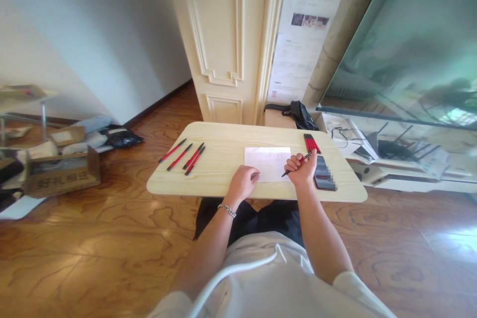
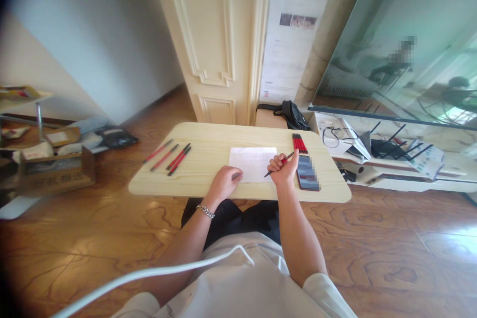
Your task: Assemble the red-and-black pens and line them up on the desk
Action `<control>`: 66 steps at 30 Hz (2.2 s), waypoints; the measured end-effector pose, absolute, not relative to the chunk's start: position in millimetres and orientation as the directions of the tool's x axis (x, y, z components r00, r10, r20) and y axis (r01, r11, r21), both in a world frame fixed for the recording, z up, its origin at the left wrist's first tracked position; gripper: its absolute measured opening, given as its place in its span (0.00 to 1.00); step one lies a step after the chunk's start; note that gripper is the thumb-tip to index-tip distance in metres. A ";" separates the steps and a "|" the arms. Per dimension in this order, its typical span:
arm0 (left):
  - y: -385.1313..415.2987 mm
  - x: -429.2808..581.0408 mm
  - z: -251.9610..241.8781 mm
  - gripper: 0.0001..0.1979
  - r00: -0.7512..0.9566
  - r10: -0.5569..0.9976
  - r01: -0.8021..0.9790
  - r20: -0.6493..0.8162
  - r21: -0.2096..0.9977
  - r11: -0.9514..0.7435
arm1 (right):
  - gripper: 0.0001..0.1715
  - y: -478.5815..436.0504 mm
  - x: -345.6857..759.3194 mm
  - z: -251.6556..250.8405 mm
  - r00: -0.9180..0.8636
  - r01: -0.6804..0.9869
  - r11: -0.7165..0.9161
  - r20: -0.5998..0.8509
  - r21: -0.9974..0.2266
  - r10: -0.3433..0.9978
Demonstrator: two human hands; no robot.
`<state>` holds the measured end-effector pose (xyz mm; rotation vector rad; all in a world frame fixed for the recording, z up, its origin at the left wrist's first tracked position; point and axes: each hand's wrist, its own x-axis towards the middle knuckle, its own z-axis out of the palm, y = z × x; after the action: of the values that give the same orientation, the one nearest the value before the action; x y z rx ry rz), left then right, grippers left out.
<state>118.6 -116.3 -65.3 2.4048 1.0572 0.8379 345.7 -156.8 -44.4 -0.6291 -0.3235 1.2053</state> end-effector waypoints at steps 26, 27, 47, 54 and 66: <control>-137.4 158.7 -49.6 0.24 0.446 0.857 -0.139 0.259 0.966 -0.220 | 0.12 -154.9 304.1 -31.2 0.469 -0.790 0.368 -0.097 -0.491 0.878; -137.8 164.2 -49.6 0.23 0.416 0.880 -0.216 0.230 0.965 -0.150 | 0.10 -156.7 296.9 -34.0 0.459 -0.772 0.342 -0.097 -0.537 0.883; -123.5 178.5 -46.7 0.20 0.175 0.984 -0.373 -0.041 0.922 0.104 | 0.15 -210.4 300.6 -51.5 0.343 0.528 0.094 0.313 -0.844 0.886; -126.8 178.6 -56.9 0.20 0.233 0.972 -0.327 -0.040 0.938 0.117 | 0.18 -212.3 299.9 -66.6 0.334 0.393 0.033 0.176 -0.919 0.926; -127.8 166.2 -55.1 0.18 0.241 0.958 -0.105 0.156 0.985 -0.134 | 0.15 -182.2 344.0 -38.5 0.362 0.823 -0.089 0.397 -0.560 0.843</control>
<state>166.2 -127.8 -55.1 1.3577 0.8863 1.1649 344.0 -182.2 -38.5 -1.8939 -1.4494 0.0348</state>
